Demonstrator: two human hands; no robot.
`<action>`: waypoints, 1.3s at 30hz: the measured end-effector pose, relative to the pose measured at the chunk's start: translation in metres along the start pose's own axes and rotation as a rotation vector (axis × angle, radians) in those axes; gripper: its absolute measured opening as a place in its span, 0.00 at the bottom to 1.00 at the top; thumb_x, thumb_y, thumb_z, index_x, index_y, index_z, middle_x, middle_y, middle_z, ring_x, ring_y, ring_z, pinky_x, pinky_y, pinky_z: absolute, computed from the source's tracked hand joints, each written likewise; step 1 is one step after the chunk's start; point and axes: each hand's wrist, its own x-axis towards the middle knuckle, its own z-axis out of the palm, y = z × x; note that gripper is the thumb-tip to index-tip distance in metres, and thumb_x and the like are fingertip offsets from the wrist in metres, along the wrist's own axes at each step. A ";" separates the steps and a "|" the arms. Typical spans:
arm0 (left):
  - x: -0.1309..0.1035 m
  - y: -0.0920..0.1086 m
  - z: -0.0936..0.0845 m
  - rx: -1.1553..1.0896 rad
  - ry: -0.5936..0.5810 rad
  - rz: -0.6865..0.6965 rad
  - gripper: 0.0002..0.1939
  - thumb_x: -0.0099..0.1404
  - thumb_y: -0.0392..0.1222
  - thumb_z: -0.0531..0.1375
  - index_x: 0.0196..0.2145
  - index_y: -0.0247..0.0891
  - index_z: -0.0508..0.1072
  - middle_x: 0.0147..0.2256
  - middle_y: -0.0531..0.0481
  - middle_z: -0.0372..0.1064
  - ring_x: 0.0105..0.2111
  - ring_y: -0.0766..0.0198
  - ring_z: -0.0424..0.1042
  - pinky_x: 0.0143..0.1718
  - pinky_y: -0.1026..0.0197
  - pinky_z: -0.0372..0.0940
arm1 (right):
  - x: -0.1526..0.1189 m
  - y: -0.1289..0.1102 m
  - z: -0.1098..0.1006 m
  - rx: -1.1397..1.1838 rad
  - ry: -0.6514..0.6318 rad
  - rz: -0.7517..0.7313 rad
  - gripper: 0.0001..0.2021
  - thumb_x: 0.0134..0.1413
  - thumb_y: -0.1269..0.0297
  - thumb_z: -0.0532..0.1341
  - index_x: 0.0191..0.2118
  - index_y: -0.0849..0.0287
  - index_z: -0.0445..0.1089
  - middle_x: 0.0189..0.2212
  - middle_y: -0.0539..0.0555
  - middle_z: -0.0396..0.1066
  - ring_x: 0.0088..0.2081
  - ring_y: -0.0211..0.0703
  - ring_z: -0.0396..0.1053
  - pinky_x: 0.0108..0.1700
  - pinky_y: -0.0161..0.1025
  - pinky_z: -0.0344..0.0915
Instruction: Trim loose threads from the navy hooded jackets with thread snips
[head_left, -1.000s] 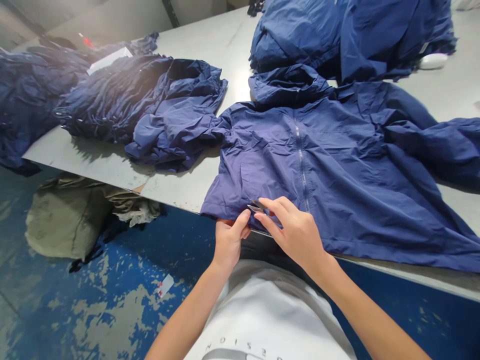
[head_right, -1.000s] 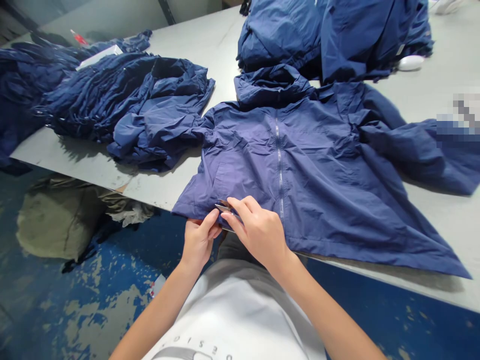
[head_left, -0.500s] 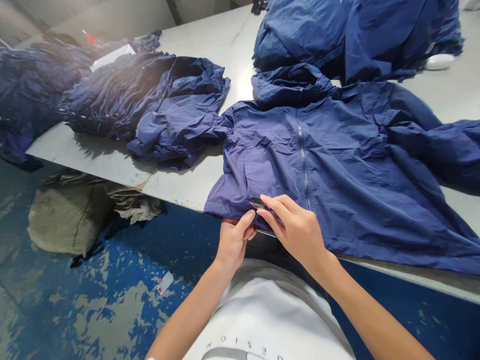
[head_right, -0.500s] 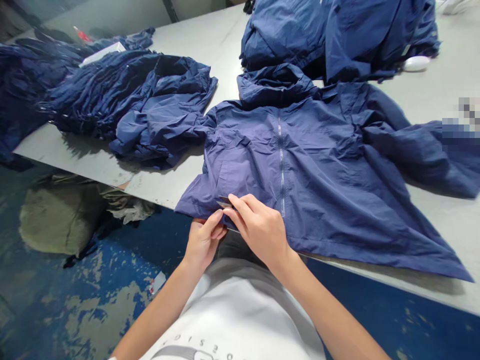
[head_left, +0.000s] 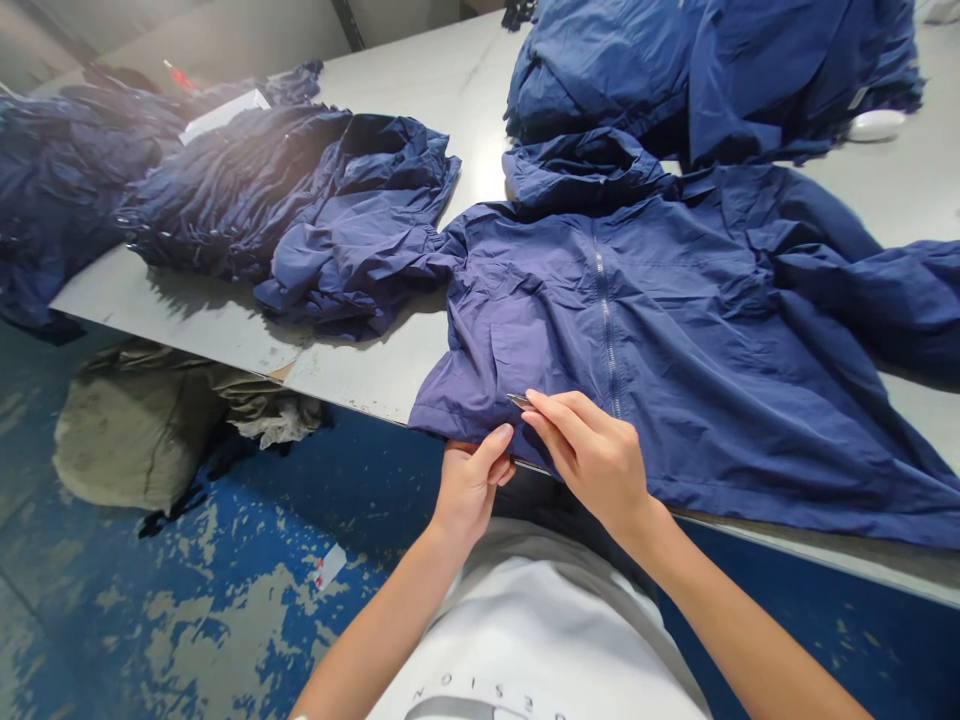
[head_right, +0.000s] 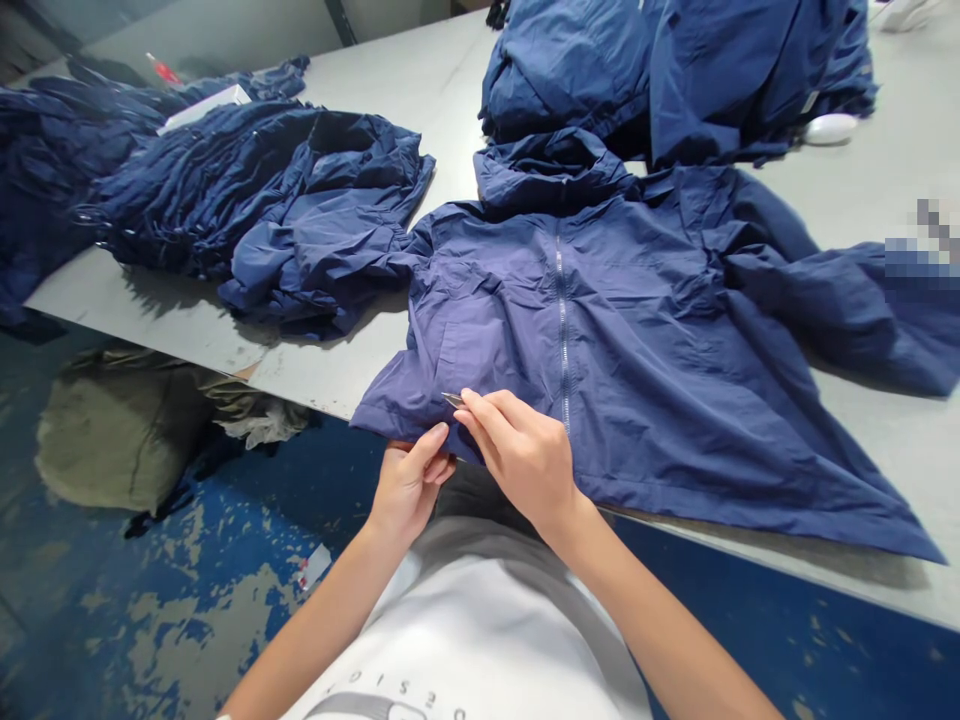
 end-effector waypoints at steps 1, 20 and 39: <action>0.000 0.000 0.000 -0.002 0.001 0.003 0.22 0.54 0.44 0.70 0.19 0.36 0.60 0.14 0.64 0.46 0.15 0.79 0.44 0.19 0.70 0.48 | 0.000 0.000 -0.001 0.024 0.010 0.016 0.11 0.65 0.69 0.59 0.51 0.59 0.71 0.35 0.53 0.77 0.35 0.36 0.75 0.38 0.31 0.67; -0.001 -0.002 -0.002 0.111 0.031 0.086 0.22 0.55 0.45 0.69 0.19 0.37 0.59 0.14 0.64 0.44 0.15 0.78 0.44 0.19 0.68 0.46 | 0.001 0.000 -0.007 0.035 -0.143 0.017 0.13 0.66 0.64 0.58 0.52 0.60 0.72 0.35 0.54 0.76 0.34 0.37 0.74 0.35 0.32 0.67; -0.004 -0.003 -0.001 0.137 0.048 0.092 0.21 0.53 0.48 0.70 0.20 0.35 0.63 0.15 0.63 0.45 0.16 0.78 0.45 0.19 0.68 0.47 | -0.001 0.000 -0.001 0.037 -0.107 0.001 0.13 0.65 0.66 0.59 0.53 0.59 0.72 0.36 0.53 0.77 0.35 0.37 0.75 0.38 0.32 0.68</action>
